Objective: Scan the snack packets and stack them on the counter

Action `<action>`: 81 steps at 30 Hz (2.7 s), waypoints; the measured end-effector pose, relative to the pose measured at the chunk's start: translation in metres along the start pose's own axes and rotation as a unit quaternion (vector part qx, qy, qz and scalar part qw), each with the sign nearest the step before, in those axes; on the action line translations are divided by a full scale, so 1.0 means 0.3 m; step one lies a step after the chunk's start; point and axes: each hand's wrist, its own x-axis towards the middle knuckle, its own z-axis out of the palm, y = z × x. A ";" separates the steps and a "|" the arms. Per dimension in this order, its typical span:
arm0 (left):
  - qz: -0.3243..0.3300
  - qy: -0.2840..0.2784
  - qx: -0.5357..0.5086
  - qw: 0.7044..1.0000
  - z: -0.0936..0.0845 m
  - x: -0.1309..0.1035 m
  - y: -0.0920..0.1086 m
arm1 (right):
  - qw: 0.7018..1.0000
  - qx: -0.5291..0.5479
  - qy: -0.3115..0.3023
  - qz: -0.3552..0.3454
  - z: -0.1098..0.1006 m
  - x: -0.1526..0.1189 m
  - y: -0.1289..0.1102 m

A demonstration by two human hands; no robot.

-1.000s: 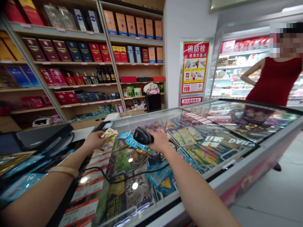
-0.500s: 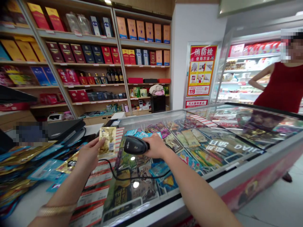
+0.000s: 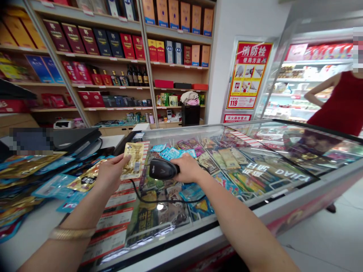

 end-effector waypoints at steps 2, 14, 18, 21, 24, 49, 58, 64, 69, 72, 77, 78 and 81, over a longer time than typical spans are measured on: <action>0.003 -0.006 0.006 1.000 -0.003 0.002 -0.003 | 1.000 0.000 0.002 -0.002 0.002 0.000 0.002; -0.001 0.008 -0.008 1.000 -0.005 0.004 -0.010 | 1.000 0.007 -0.003 0.004 0.001 -0.001 -0.002; 0.037 0.004 0.049 0.998 -0.012 0.005 -0.007 | 1.000 0.011 0.019 -0.003 0.007 0.000 0.017; 0.166 0.031 0.204 0.964 -0.049 0.004 0.043 | 0.999 0.014 0.035 0.004 0.011 -0.002 0.039; 0.300 0.057 0.423 0.853 -0.123 0.000 0.118 | 0.998 0.014 0.053 0.013 0.009 -0.004 0.054; 0.302 -0.033 0.760 0.575 -0.334 0.001 0.110 | 0.986 -0.022 0.114 0.118 0.002 -0.016 0.160; 0.330 -0.011 0.683 0.651 -0.167 0.124 0.127 | 0.976 -0.059 0.132 0.166 -0.033 -0.031 0.202; 0.201 -0.106 0.667 0.710 0.109 0.276 0.045 | 0.970 -0.074 0.142 0.186 -0.046 -0.045 0.260; 0.158 -0.123 0.664 0.721 0.245 0.372 -0.073 | 0.962 -0.079 0.132 0.224 -0.037 -0.045 0.289; 0.135 -0.122 0.664 0.726 0.284 0.422 -0.121 | 0.959 -0.084 0.124 0.239 -0.030 -0.042 0.296; 0.090 -0.114 0.650 0.746 0.307 0.476 -0.162 | 0.960 -0.089 0.117 0.237 -0.024 -0.036 0.294; 0.085 -0.111 0.642 0.754 0.308 0.481 -0.166 | 0.961 -0.087 0.117 0.233 -0.024 -0.035 0.293; 0.083 -0.096 0.608 0.783 0.303 0.477 -0.167 | 0.963 -0.084 0.118 0.227 -0.021 -0.032 0.291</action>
